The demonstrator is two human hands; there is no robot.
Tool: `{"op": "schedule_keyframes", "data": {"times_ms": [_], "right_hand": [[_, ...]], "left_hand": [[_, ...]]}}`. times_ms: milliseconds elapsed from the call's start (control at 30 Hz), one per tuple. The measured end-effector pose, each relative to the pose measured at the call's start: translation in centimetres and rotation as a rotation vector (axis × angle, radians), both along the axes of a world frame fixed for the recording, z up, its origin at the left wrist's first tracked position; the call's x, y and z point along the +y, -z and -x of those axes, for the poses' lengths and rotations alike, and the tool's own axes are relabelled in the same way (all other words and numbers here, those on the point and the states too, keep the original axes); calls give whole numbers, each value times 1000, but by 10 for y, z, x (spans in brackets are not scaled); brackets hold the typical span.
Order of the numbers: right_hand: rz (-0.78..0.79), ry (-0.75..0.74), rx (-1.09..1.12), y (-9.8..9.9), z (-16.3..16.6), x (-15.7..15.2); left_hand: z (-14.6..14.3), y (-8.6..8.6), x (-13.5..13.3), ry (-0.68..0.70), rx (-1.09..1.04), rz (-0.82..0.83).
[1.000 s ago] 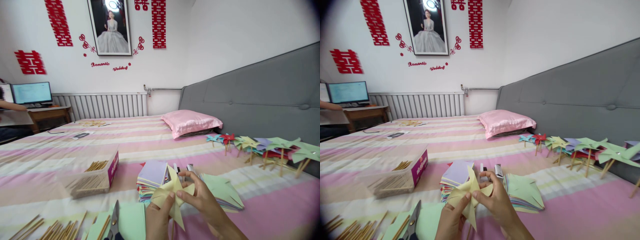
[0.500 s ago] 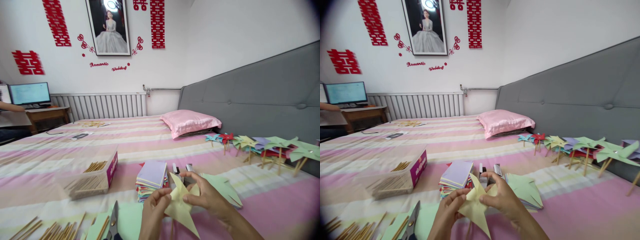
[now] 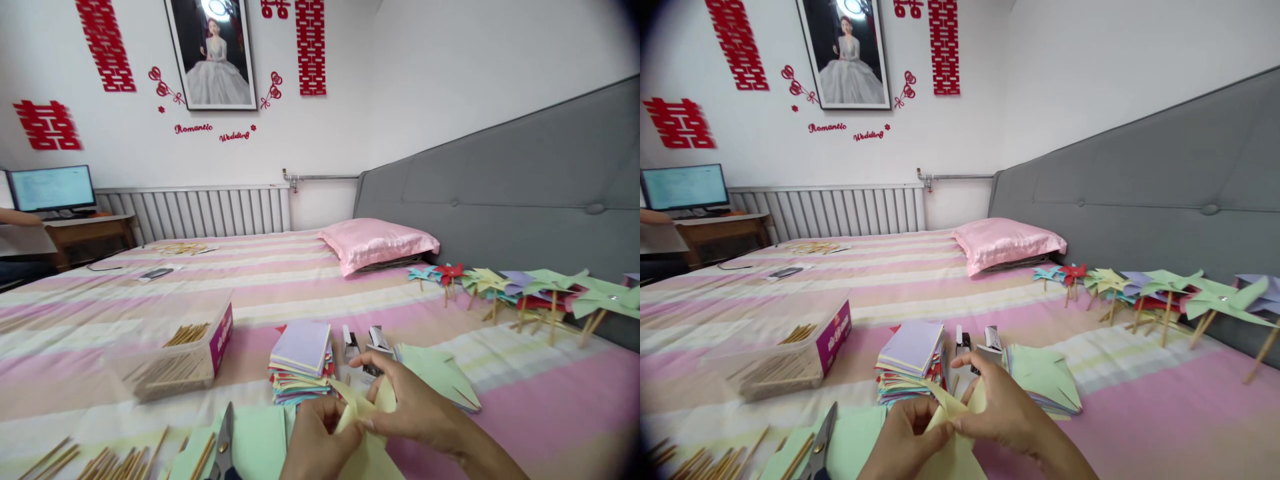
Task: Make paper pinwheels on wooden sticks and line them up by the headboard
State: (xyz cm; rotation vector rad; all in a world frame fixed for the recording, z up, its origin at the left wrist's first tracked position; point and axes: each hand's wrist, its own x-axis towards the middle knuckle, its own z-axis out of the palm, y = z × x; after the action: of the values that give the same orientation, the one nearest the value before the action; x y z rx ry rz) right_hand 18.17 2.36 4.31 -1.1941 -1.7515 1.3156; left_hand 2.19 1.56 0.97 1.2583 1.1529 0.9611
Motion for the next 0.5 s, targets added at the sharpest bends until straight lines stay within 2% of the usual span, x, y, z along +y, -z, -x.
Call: {"op": "schedule_keyframes", "data": {"times_ms": [200,300,400,500], "right_hand": [[-55,50,-26,5,5,-1],[-52,54,119,7,7,4],[-164,189,274,8,7,9],[-326,327,300,3,5,9]], "left_hand": [[0,6,-1,-25,-29,16],[0,2,0,-91,-102,45],[6,-1,4,-222,-189,88],[13,-3,6,-349,-280,156]]}}
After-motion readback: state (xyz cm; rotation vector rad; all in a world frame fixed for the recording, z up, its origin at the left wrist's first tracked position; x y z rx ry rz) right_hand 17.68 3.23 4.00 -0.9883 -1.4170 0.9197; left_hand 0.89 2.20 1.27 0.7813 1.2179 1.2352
